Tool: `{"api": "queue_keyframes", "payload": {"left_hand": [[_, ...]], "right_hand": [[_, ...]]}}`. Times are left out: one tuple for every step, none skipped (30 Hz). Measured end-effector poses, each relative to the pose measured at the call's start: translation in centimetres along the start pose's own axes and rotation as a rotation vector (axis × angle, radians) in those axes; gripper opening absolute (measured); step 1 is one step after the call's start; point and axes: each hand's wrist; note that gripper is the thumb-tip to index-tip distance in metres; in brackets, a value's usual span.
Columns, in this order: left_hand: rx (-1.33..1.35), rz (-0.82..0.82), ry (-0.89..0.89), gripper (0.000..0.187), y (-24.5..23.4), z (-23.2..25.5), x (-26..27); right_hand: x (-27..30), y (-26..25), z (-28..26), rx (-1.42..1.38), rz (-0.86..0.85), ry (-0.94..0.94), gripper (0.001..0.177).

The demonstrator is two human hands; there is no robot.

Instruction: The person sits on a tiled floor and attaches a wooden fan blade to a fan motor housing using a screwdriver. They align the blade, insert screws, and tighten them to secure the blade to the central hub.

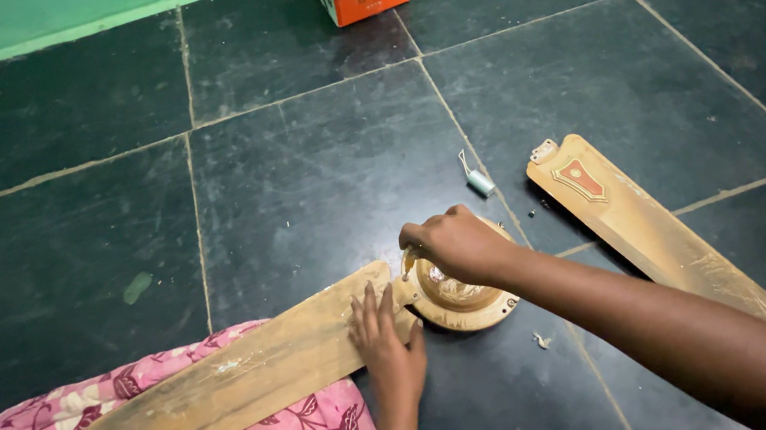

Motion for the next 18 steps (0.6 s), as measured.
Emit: {"api": "queue_keyframes", "payload": {"left_hand": [[-0.012,-0.013,-0.014,0.074,0.06,-0.17,-0.04],[-0.023,-0.025,-0.029,0.075,0.10,-0.29,-0.08],[-0.035,-0.037,-0.044,0.075,0.13,-0.38,-0.13],[-0.045,-0.056,-0.044,0.076,0.16,-0.45,-0.18],[-0.055,-0.075,-0.044,0.077,0.18,-0.50,-0.25],[-0.066,-0.094,-0.045,0.079,0.16,-0.56,-0.32],[-0.114,-0.136,-0.032,0.079,0.14,-0.61,-0.38],[-0.161,-0.179,-0.021,0.079,0.17,-0.62,-0.37],[-0.208,-0.222,-0.010,0.079,0.20,-0.63,-0.34],[-0.224,-0.233,-0.002,0.075,0.25,-0.59,-0.19],[-0.240,-0.245,0.006,0.071,0.29,-0.50,0.05],[-0.257,-0.255,0.013,0.068,0.30,-0.43,0.16],[-0.256,-0.247,0.006,0.069,0.27,-0.36,0.18],[-0.255,-0.240,-0.001,0.071,0.22,-0.27,0.21],[-0.254,-0.233,-0.008,0.073,0.13,-0.19,0.20],[-0.256,-0.249,-0.016,0.073,0.05,-0.10,0.20],[-0.259,-0.264,-0.024,0.073,-0.08,-0.04,0.15],[-0.261,-0.279,-0.033,0.074,-0.21,0.06,0.06]], "right_hand": [[0.04,-0.03,-0.04,0.009,0.000,-0.006,0.015],[0.05,-0.07,-0.07,0.002,0.004,-0.004,0.015],[0.08,-0.13,-0.09,-0.004,0.008,-0.003,0.015],[0.09,-0.15,-0.12,-0.012,0.013,-0.002,0.015],[0.09,-0.19,-0.12,-0.012,0.003,0.001,0.015],[0.06,-0.20,-0.15,-0.013,-0.006,0.003,0.015],[0.01,-0.18,-0.19,-0.015,-0.015,0.005,0.015],[-0.01,-0.15,-0.20,-0.008,-0.032,0.017,0.015],[-0.05,-0.10,-0.21,-0.001,-0.050,0.030,0.016],[-0.08,-0.05,-0.22,0.006,-0.068,0.043,0.016],[-0.12,0.00,-0.25,0.001,-0.068,0.044,0.016],[-0.21,0.06,-0.27,-0.004,-0.067,0.043,0.016],[-0.31,0.11,-0.31,-0.009,-0.066,0.043,0.015],[-0.38,0.14,-0.37,-0.009,-0.077,0.051,0.015],[-0.46,0.20,-0.45,-0.009,-0.088,0.060,0.014],[-0.47,0.27,-0.52,-0.009,-0.101,0.070,0.014],[-0.45,0.34,-0.60,-0.016,-0.092,0.065,0.014],[-0.46,0.38,-0.63,-0.022,-0.085,0.058,0.014]]}}
Point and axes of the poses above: each hand's wrist, its own x-axis away from the middle knuckle, its own y-axis out of the palm, z = x × y, and after that the axes turned 5 degrees about -x, right-handed
